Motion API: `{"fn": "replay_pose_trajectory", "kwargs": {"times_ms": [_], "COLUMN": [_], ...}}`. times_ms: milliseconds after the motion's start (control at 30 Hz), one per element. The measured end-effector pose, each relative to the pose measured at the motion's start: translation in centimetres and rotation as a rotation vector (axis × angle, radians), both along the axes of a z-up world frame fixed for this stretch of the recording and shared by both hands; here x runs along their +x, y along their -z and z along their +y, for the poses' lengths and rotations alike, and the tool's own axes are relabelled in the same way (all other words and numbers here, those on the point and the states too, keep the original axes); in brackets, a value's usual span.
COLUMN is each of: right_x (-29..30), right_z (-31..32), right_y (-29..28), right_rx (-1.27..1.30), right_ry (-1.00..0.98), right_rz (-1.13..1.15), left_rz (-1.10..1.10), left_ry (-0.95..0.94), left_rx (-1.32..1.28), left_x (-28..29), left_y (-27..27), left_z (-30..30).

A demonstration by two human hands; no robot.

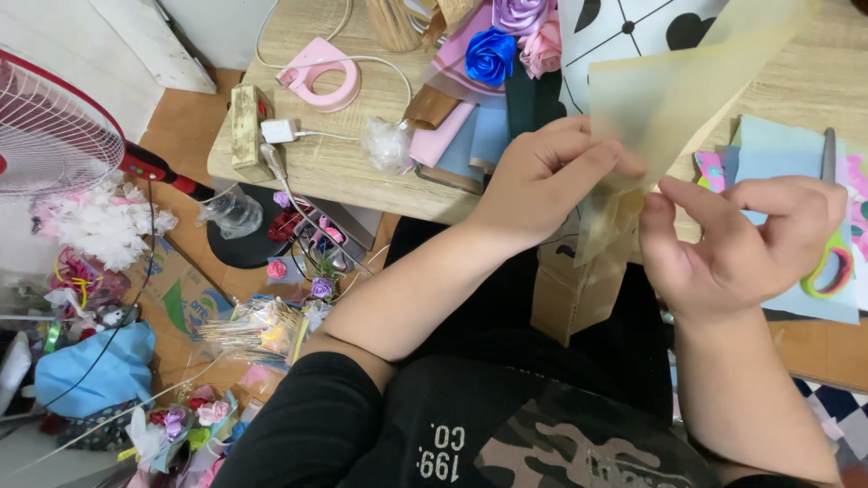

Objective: The person folds a light blue sheet of paper and places it on a table. They then pick up a brown paper bag containing artificial flowers and wrap it with a translucent sheet, securing it with tape.

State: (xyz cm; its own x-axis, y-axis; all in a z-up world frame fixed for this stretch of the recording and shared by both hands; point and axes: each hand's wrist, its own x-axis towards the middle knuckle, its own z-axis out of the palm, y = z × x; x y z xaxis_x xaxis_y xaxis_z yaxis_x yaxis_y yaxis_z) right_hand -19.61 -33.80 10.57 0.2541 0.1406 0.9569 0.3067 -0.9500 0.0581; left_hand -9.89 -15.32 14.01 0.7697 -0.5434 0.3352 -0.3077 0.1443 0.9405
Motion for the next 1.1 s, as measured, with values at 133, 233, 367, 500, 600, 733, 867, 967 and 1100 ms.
{"fn": "replay_pose_trajectory", "kwargs": {"times_ms": [133,233,367,500,600,733,867,967,1100], "right_x": [0.4,0.6,0.3,0.1,0.1,0.3,0.4,0.1,0.0], "right_z": [0.9,1.3,1.6,0.7,0.4,0.1,-0.1,0.0,0.1], "right_y": [-0.6,-0.8,-0.9,-0.7,-0.5,0.6,1.5,1.6,1.0], "right_rx": [0.023,0.026,-0.028,-0.100,-0.132,-0.190,-0.209,-0.178,-0.171], "right_ry": [0.036,0.042,0.064,0.102,0.129,0.166,0.196,0.257,0.209], "right_rz": [0.046,0.018,-0.008,0.000,-0.011,-0.020,-0.031,0.033,0.022], "left_rz": [-0.013,-0.051,-0.195,-0.335,-0.328,-0.354,-0.312,-0.320,-0.338], "left_ry": [0.012,0.009,-0.008,0.001,0.018,-0.018,-0.010,-0.003,-0.002], "left_rx": [0.012,0.057,0.072,0.107,0.129,0.090,0.097,0.100,0.081], "left_x": [-0.4,-0.7,-1.3,-1.7,-1.9,-1.8,-1.7,-1.7,-1.8], "left_y": [-0.1,-0.6,-1.1,-2.1,-2.4,-1.9,-1.6,-1.9,-1.9], "left_z": [0.2,0.5,0.9,1.4,1.5,1.0,0.8,0.9,0.8]}}
